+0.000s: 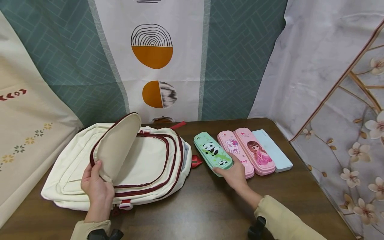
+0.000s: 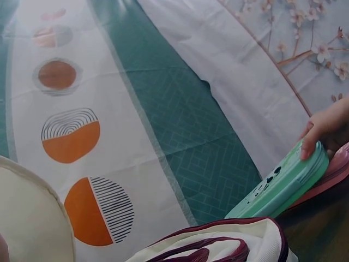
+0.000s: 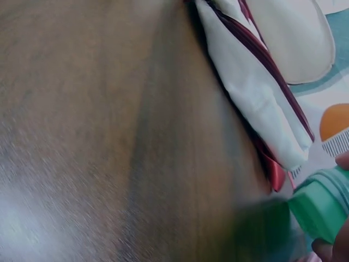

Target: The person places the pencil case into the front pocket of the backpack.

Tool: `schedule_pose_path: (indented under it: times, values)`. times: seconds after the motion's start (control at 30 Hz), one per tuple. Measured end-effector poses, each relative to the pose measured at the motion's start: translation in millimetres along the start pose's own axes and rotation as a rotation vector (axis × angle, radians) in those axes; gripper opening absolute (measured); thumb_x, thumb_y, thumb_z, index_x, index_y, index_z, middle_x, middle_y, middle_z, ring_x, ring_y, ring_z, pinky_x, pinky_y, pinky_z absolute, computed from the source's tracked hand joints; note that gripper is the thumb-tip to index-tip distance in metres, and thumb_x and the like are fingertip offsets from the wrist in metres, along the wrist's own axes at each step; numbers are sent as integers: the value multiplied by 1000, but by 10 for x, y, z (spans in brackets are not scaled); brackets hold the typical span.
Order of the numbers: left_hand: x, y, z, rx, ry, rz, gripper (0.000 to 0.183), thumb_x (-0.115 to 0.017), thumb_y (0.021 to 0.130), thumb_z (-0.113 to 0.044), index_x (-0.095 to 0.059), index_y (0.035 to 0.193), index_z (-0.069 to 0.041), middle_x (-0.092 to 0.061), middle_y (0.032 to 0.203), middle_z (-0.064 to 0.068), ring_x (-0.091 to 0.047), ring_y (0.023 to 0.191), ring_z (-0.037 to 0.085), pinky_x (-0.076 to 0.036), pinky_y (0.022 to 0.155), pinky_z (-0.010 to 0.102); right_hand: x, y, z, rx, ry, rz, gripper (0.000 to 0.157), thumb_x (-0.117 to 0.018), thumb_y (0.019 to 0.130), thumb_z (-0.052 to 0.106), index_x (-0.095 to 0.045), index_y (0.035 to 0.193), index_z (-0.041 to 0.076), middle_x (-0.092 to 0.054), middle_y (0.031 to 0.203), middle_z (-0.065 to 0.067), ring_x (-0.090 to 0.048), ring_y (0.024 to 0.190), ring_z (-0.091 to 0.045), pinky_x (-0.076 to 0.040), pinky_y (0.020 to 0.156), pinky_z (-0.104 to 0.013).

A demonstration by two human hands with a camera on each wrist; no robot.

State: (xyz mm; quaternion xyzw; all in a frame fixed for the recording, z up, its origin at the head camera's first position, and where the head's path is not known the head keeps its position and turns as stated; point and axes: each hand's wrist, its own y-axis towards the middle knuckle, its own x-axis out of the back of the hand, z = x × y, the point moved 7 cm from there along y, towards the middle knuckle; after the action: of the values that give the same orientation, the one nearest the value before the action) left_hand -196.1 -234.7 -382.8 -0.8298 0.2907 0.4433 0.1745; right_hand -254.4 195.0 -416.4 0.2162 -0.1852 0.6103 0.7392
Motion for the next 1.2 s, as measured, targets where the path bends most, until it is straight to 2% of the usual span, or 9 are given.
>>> schedule_pose_path:
  times: [0.1, 0.3, 0.47, 0.57, 0.73, 1.0, 1.2]
  values:
    - [9, 6, 6, 3, -7, 0, 9, -67, 75, 9, -67, 83, 6, -68, 84, 11, -64, 78, 18, -52, 69, 24, 64, 27, 1, 1, 6, -1, 77, -81, 66, 24, -44, 130, 1, -53, 120, -20, -46, 102, -27, -36, 85, -36]
    - [12, 8, 7, 7, -8, 9, 12, -69, 74, 8, -67, 86, 6, -68, 87, 12, -64, 81, 19, -52, 71, 25, 175, 96, 40, 60, 18, 4, 80, -82, 65, 21, -43, 132, 1, -51, 122, -20, -44, 102, -27, -34, 84, -35]
    - [11, 13, 8, 10, -9, 17, 13, -69, 74, 8, -67, 87, 6, -68, 87, 12, -64, 81, 19, -52, 71, 25, 213, 125, 65, 38, 58, 42, 82, -82, 66, 20, -40, 134, 3, -47, 123, -19, -41, 102, -26, -35, 81, -29]
    - [13, 20, 7, 11, -5, 16, 12, -68, 74, 8, -67, 86, 6, -67, 86, 11, -64, 81, 18, -52, 71, 24, 239, 136, 127, 35, 68, 43, 82, -82, 66, 21, -40, 135, 5, -48, 122, -19, -42, 102, -25, -35, 81, -27]
    - [15, 28, 1, 20, 4, 17, 13, -69, 74, 7, -67, 87, 5, -67, 88, 11, -64, 82, 18, -52, 71, 24, 292, 162, 291, 89, 45, 8, 80, -81, 66, 24, -43, 133, 5, -51, 122, -21, -45, 104, -27, -33, 82, -33]
    - [14, 31, 5, 25, -7, 15, 11, -68, 74, 8, -68, 85, 6, -67, 86, 11, -63, 81, 18, -52, 71, 24, 221, 173, 502, 100, 103, 92, 79, -80, 68, 27, -41, 135, 12, -50, 123, -15, -44, 105, -24, -33, 85, -33]
    - [1, 18, 13, 48, 1, 14, 10, -69, 74, 7, -67, 84, 5, -67, 87, 11, -63, 82, 18, -51, 71, 24, 118, 185, 673, 157, 134, 127, 76, -81, 67, 25, -45, 133, 14, -51, 122, -10, -45, 101, -19, -38, 77, -21]
